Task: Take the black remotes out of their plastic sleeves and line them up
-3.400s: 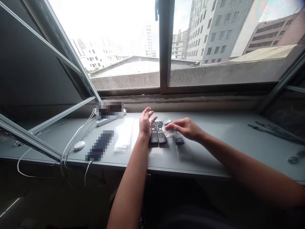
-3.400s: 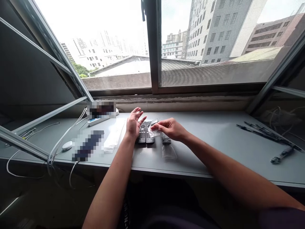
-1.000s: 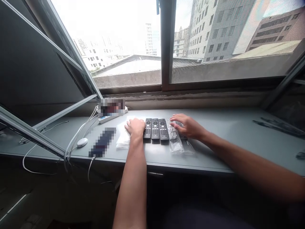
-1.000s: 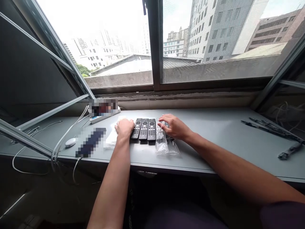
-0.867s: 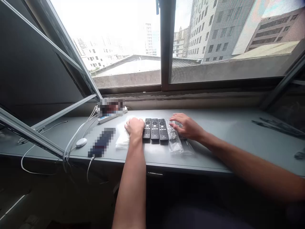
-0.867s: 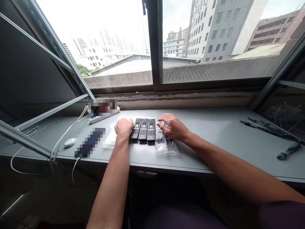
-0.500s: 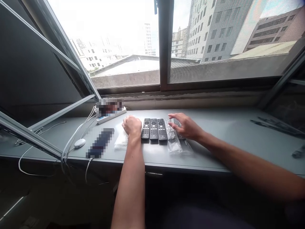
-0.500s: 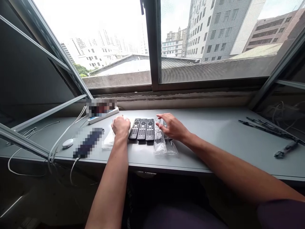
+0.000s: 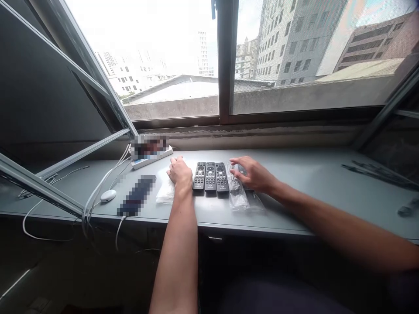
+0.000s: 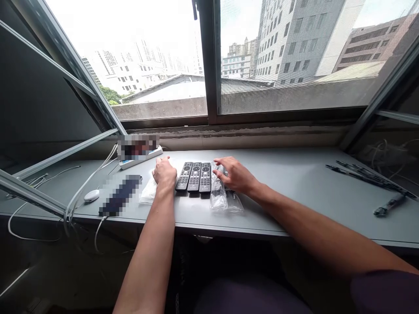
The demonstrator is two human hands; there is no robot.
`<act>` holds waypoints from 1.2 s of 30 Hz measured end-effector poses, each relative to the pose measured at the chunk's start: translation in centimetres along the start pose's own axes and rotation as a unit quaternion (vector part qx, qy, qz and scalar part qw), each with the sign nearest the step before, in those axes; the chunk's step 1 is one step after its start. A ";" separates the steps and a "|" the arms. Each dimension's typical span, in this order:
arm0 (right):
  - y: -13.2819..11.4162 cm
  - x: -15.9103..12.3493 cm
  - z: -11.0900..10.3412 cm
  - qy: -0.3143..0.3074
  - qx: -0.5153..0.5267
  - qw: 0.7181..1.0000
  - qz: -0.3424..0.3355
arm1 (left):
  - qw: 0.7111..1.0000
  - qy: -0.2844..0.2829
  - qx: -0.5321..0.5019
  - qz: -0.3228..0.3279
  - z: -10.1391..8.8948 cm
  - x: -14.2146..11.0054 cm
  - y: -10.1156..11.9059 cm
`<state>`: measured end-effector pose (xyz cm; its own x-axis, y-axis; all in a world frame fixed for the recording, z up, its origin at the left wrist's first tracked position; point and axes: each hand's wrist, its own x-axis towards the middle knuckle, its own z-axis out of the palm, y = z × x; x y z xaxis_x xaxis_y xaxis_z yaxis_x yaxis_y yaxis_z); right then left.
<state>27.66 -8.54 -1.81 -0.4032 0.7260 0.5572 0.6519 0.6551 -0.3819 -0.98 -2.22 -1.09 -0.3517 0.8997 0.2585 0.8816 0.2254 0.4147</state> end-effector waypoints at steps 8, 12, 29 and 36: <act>-0.4 -0.1 0.0 0.001 0.007 1.000 0.001 | 1.000 -0.008 0.008 -0.011 0.3 0.2 0.0; -0.3 0.0 -0.1 0.002 0.007 1.000 0.003 | 1.000 0.012 -0.006 0.002 0.1 0.2 0.1; -0.8 0.1 -0.5 0.039 0.023 0.999 -0.008 | 1.000 0.006 -0.013 0.014 -0.3 0.1 0.2; -0.5 0.0 -0.2 0.053 0.020 0.998 -0.022 | 0.996 0.058 -0.056 0.024 0.0 0.3 0.2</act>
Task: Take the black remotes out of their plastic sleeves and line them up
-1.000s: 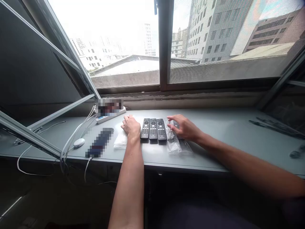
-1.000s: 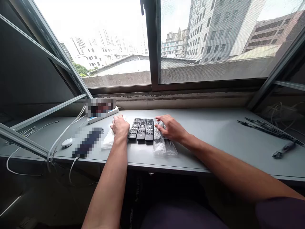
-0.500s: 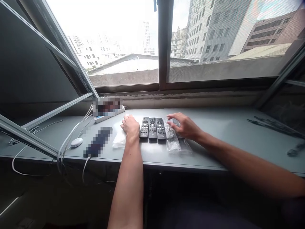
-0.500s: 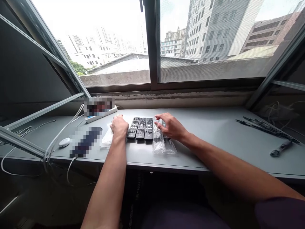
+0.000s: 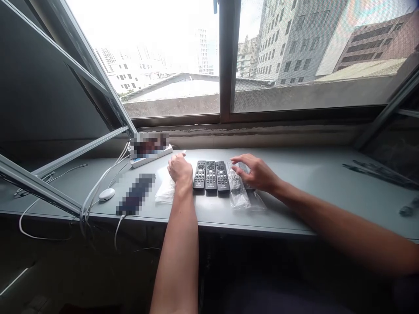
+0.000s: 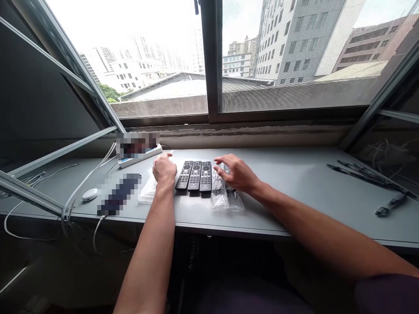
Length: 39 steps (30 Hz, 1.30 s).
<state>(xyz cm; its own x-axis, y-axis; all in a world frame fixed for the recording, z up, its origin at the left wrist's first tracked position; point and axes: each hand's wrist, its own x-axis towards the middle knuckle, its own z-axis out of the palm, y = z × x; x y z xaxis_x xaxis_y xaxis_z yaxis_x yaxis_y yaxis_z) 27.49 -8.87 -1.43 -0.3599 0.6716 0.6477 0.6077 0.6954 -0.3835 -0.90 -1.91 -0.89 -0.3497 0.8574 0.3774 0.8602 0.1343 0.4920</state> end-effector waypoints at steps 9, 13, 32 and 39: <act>-0.2 0.1 -0.1 0.001 0.004 1.000 -0.002 | 0.980 0.115 -0.133 0.098 0.0 -0.3 0.7; -0.1 0.1 0.0 0.004 0.006 1.000 -0.006 | 0.942 0.120 -0.265 0.165 0.0 -0.5 1.5; -0.8 0.0 0.3 -0.053 0.110 0.986 -0.112 | 0.525 -0.262 -0.809 -0.042 -1.1 -2.7 5.5; -0.8 0.5 -0.3 0.098 0.089 0.989 -0.062 | 0.533 -0.238 -0.801 -0.133 -0.3 -1.7 4.6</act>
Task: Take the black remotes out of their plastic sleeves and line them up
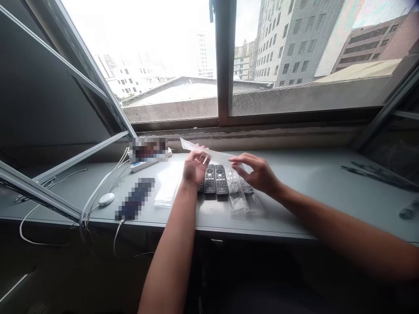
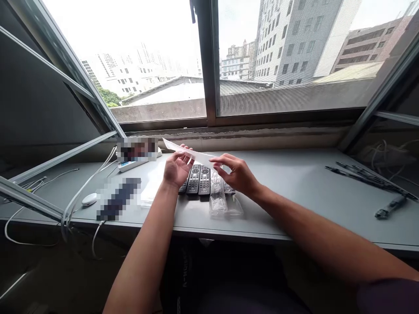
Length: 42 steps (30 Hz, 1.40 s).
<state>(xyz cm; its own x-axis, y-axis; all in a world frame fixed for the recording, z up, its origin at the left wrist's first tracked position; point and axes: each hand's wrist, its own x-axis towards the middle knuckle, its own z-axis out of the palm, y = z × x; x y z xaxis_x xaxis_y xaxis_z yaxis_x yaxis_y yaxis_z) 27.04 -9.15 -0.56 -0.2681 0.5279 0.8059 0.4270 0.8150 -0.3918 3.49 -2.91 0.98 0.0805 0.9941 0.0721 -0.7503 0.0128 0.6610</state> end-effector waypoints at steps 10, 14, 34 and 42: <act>0.2 0.0 -0.6 0.002 -0.070 0.997 -0.020 | 0.959 -0.173 0.151 -0.166 1.1 -1.7 -0.5; 0.1 0.1 -0.7 -0.009 -0.063 0.998 -0.027 | 0.952 -0.197 0.175 -0.157 0.8 -1.8 -0.7; -0.4 0.2 -0.3 -0.026 -0.052 0.998 -0.022 | 0.980 -0.043 0.190 -0.045 0.1 -0.1 -1.2; -0.1 0.2 -0.3 -0.046 -0.054 0.997 -0.021 | 0.975 -0.067 0.202 -0.065 0.0 -0.2 -1.0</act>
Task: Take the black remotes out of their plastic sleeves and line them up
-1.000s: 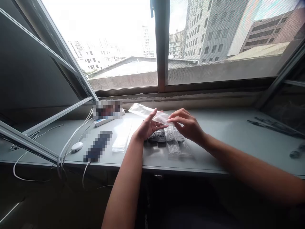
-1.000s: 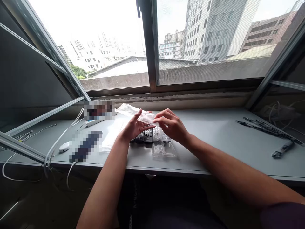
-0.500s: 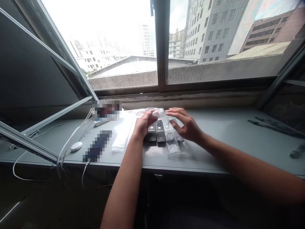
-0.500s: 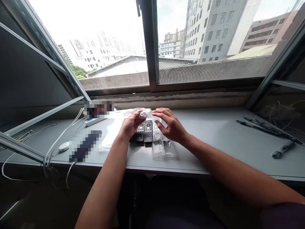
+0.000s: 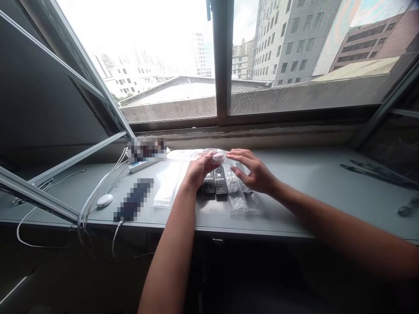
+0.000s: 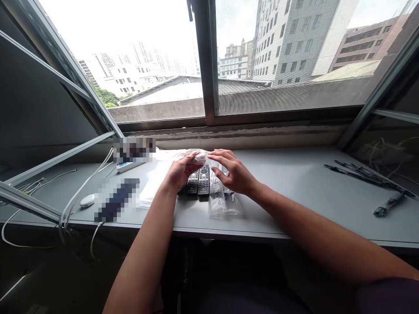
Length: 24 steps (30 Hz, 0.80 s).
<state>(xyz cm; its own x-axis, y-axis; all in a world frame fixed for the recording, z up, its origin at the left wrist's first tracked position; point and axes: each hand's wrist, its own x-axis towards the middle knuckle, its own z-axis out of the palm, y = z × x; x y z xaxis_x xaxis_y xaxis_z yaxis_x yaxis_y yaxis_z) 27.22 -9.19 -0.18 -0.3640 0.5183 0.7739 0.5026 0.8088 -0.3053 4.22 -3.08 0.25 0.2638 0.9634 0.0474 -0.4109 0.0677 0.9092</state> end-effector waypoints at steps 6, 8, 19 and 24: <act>0.2 -0.2 0.0 -0.007 0.001 1.000 0.016 | 0.999 -0.005 -0.035 -0.032 0.3 -0.4 0.5; 0.3 -0.2 0.1 -0.014 0.003 1.000 0.003 | 0.999 -0.009 -0.030 -0.039 0.4 -0.4 0.5; -0.1 -0.1 -0.1 -0.044 0.027 0.999 -0.003 | 0.998 0.011 -0.043 -0.035 0.2 -0.1 0.4; -0.4 -0.1 -0.1 -0.044 0.036 0.998 -0.010 | 0.995 0.064 -0.079 -0.012 0.5 0.1 0.4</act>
